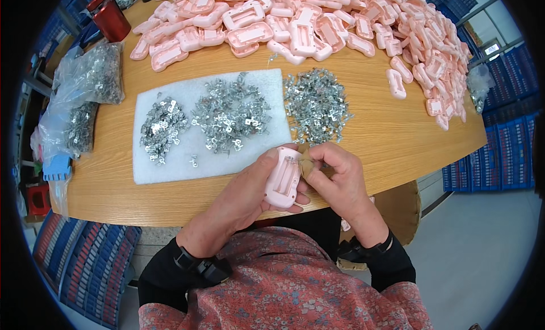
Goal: The person repeatedly picks up pink plastic housings and small metal components from a table, inserts the metal pieces into the housings, and places the assembled units into a cardboard box. The process is repetitive and involves handling multiple identical parts.
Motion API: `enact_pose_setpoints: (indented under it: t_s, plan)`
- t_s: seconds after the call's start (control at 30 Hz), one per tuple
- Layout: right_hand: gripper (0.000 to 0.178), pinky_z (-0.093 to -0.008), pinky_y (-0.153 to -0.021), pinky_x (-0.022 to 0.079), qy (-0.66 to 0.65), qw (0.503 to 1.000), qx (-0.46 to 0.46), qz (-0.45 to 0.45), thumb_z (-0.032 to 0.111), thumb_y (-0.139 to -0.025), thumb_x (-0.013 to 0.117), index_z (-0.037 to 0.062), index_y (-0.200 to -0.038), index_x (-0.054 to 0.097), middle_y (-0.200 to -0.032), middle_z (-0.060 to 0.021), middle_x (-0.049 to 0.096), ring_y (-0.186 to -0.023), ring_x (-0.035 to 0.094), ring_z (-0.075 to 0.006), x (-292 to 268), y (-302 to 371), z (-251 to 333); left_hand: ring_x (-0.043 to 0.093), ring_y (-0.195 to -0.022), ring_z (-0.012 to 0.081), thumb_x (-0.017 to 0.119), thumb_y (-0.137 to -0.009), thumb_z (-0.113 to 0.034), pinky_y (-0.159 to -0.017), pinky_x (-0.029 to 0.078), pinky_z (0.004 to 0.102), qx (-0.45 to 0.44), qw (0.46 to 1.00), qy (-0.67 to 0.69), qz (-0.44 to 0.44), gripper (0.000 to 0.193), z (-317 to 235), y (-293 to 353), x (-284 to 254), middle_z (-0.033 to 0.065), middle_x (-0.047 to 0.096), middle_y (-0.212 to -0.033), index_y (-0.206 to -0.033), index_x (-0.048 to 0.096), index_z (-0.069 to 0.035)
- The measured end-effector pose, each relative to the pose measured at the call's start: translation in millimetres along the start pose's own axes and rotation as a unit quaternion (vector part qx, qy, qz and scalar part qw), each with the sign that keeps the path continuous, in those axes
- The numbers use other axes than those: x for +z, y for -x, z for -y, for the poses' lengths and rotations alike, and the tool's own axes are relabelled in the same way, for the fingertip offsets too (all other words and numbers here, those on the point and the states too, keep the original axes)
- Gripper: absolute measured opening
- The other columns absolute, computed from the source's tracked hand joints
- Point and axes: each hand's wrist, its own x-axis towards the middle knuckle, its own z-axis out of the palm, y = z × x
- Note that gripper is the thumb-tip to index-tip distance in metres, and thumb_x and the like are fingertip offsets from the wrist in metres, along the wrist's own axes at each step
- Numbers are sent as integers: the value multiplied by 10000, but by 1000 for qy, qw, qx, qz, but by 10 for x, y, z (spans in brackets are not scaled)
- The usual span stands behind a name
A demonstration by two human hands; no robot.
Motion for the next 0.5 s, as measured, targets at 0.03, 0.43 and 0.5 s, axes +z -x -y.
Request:
enact_pose_setpoints:
  t_s: [0.03,0.43,0.5]
  plan:
    - [141,-334,-678,469,30,999,-23,-4,51,-778,705,49,-909,652,-799,-73,610,-730,598,-223,1,3,-3,694,-903,248,272,-1088,-447,-742,615,382,1,1000,2,-4,544,5,-4,3,150,628,-1101,-1466,360,-67]
    - [221,-400,-785,432,247,963,-105,28,89,-776,708,95,-992,664,-838,-84,620,-849,601,-300,-127,49,171,687,-892,239,277,-1088,-448,-752,613,387,14,1000,-15,-5,529,49,6,12,145,620,-1108,-1462,349,-82]
    - [244,-395,-789,431,239,965,-109,21,97,-781,713,97,-1021,672,-874,-77,623,-870,601,-295,-130,90,165,685,-887,238,279,-1088,-447,-750,613,388,12,1000,-15,6,526,47,4,-5,143,620,-1102,-1464,347,-85]
